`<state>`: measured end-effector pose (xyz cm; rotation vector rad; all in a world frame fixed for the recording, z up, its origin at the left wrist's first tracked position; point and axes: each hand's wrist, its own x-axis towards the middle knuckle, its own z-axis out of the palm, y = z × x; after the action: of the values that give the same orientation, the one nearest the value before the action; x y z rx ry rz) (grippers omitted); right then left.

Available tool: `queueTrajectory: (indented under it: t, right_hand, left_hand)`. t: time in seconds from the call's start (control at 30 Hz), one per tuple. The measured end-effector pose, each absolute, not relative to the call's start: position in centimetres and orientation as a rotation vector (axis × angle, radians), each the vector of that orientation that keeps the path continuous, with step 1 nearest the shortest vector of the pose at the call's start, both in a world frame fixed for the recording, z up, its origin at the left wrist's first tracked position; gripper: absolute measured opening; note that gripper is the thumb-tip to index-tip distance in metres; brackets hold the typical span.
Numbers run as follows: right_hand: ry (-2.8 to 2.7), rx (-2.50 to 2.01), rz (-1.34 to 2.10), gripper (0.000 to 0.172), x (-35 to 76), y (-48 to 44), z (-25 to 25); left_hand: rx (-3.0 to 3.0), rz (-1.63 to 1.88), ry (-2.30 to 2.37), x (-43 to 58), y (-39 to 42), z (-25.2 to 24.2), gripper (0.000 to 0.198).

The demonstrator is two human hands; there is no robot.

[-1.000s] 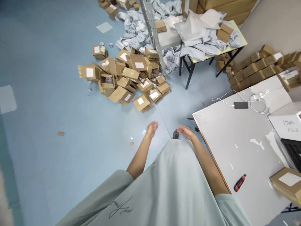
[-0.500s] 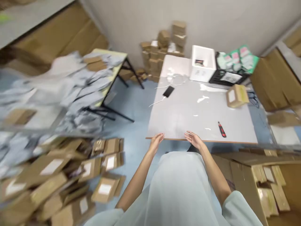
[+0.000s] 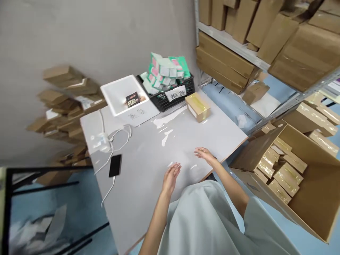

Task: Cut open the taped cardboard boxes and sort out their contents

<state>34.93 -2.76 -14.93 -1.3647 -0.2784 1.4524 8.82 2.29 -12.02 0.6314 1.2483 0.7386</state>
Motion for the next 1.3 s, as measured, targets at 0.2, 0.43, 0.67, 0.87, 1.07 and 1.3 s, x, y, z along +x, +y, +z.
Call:
queueTrajectory:
  t: [0.2,0.43,0.67,0.87,1.07,1.3]
  right_hand:
    - [-0.207,-1.311,1.431,0.044,38.2,-4.9,-16.4]
    - [0.133,-1.304,1.305,0.029,37.1,-13.2,-17.9]
    - [0.415,-1.277,1.080,0.019,32.9,-28.3,-17.8]
    - [0.545,-1.349,0.865,0.024,31.3,-40.9,-15.2]
    - [0.623,-1.417,0.611,0.030,33.7,-48.3,-14.0]
    - [0.371,-1.799,0.263,0.055,41.0,-57.0,-15.8]
  left_hand:
    - [0.763,0.489,1.203,17.4,2.3,-11.7,0.061]
    - [0.857,0.222,1.255,15.8,-0.2,-13.4,0.046]
    - [0.965,0.040,1.196,15.5,-6.1,-16.6,0.020]
    - [0.961,-0.077,1.107,17.5,-13.0,-16.7,0.022]
    - [1.062,-0.182,0.951,21.5,-19.6,-14.6,0.028]
    - [1.409,-0.144,0.676,31.6,-26.6,-13.4,0.038]
